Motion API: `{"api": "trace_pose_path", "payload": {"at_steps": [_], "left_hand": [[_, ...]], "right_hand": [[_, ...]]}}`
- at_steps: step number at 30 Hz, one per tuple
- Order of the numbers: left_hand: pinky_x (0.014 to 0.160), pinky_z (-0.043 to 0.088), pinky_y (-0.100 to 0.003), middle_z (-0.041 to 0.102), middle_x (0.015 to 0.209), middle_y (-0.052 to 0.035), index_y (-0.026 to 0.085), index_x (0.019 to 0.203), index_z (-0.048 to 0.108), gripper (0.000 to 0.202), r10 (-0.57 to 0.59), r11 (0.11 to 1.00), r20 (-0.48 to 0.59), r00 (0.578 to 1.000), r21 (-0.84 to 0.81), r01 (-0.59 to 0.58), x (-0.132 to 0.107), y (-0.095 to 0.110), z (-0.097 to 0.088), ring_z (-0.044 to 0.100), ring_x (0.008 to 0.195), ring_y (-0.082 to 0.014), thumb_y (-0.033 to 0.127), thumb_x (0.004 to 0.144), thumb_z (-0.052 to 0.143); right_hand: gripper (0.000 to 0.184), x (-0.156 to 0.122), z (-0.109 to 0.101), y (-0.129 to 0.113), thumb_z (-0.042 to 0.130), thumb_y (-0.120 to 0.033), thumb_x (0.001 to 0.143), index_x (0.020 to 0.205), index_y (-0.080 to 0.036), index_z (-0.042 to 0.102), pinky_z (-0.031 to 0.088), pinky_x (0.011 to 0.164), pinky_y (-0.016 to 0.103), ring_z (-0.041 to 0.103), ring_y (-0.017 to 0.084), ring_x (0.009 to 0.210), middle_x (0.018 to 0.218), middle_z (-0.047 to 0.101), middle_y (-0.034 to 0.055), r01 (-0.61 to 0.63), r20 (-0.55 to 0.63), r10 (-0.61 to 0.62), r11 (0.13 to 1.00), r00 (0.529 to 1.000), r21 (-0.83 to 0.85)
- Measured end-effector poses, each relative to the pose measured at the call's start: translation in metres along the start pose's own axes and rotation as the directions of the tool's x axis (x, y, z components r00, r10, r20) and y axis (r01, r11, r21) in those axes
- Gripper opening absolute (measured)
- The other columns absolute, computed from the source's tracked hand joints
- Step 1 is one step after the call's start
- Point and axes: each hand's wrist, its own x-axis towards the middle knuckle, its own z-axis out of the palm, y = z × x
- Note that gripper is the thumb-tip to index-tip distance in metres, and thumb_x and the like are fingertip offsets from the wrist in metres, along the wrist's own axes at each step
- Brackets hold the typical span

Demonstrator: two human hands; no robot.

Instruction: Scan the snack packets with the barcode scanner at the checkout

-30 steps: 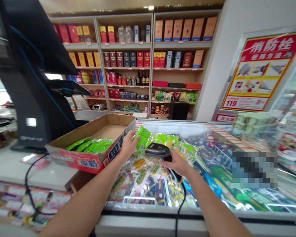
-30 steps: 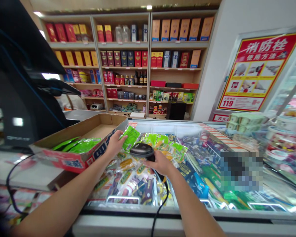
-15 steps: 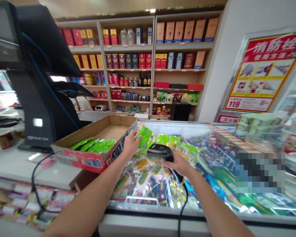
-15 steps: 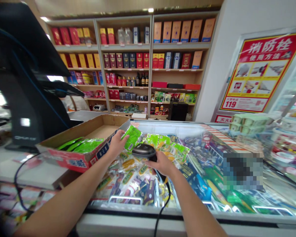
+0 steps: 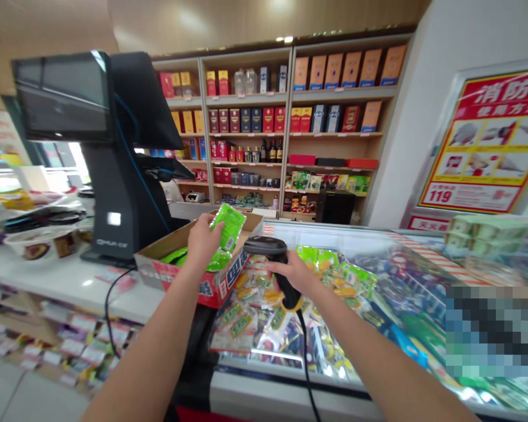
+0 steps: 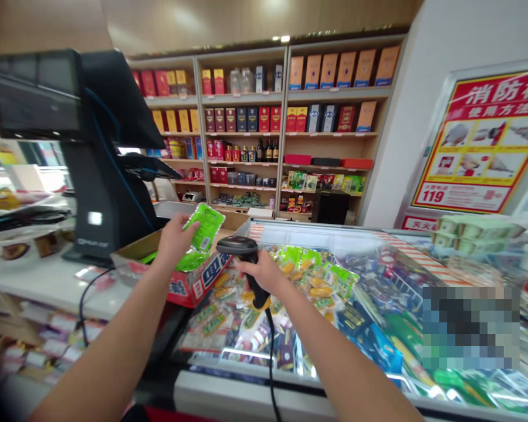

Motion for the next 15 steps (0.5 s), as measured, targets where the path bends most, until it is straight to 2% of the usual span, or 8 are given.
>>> {"api": "trace_pose_path", "payload": {"at_steps": [2,5,8,11,15], "left_hand": [[0.079,0.047,-0.033,0.069,0.091,-0.0079,0.019,0.096,0.061,0.023,-0.044,0.995,-0.046,0.998,0.086,0.048,0.011,-0.021,-0.020,0.063,0.088,-0.0251,0.035,0.080,0.056],[0.082,0.048,-0.039,0.069,0.096,-0.0127,0.018,0.101,0.062,0.028,-0.141,0.959,-0.019,0.990,0.247,0.141,0.024,-0.048,-0.045,0.064,0.094,-0.0306,0.035,0.078,0.058],[0.086,0.047,-0.050,0.065,0.112,-0.0211,0.015,0.109,0.061,0.039,-0.200,0.900,-0.010,0.980,0.394,0.188,0.028,-0.060,-0.057,0.059,0.106,-0.0386,0.036,0.077,0.060],[0.091,0.045,-0.053,0.059,0.122,-0.0227,0.014,0.112,0.060,0.039,-0.105,0.904,-0.056,0.993,0.412,0.118,0.022,-0.053,-0.052,0.055,0.114,-0.0391,0.034,0.079,0.058],[0.102,0.041,-0.044,0.057,0.125,-0.0162,0.015,0.106,0.062,0.030,0.158,0.962,-0.033,0.987,0.231,-0.146,0.005,-0.015,-0.029,0.052,0.119,-0.0302,0.030,0.081,0.056]], "right_hand": [[0.023,0.011,0.016,-0.003,0.068,-0.038,0.065,0.063,-0.017,0.058,0.045,0.035,0.023,0.054,0.013,0.035,0.052,0.062,-0.0003,0.035,0.023,-0.035,0.999,0.999,0.010],[0.025,0.022,0.035,-0.002,0.067,-0.039,0.067,0.059,-0.017,0.058,0.045,0.035,0.024,0.054,0.013,0.035,0.049,0.060,-0.0001,0.061,0.056,-0.061,0.998,0.997,0.016],[0.026,0.027,0.044,0.001,0.067,-0.040,0.067,0.057,-0.018,0.058,0.044,0.034,0.024,0.054,0.014,0.035,0.049,0.059,0.0002,0.063,0.069,-0.064,0.998,0.996,0.022],[0.024,0.025,0.043,0.004,0.068,-0.040,0.066,0.060,-0.017,0.059,0.044,0.034,0.024,0.054,0.014,0.034,0.051,0.061,0.0002,0.048,0.047,-0.050,0.998,0.998,0.033],[0.026,0.015,0.023,0.008,0.068,-0.041,0.065,0.062,-0.016,0.061,0.043,0.035,0.023,0.055,0.014,0.035,0.053,0.064,0.0014,0.033,-0.045,-0.032,0.999,0.998,0.014]]}}
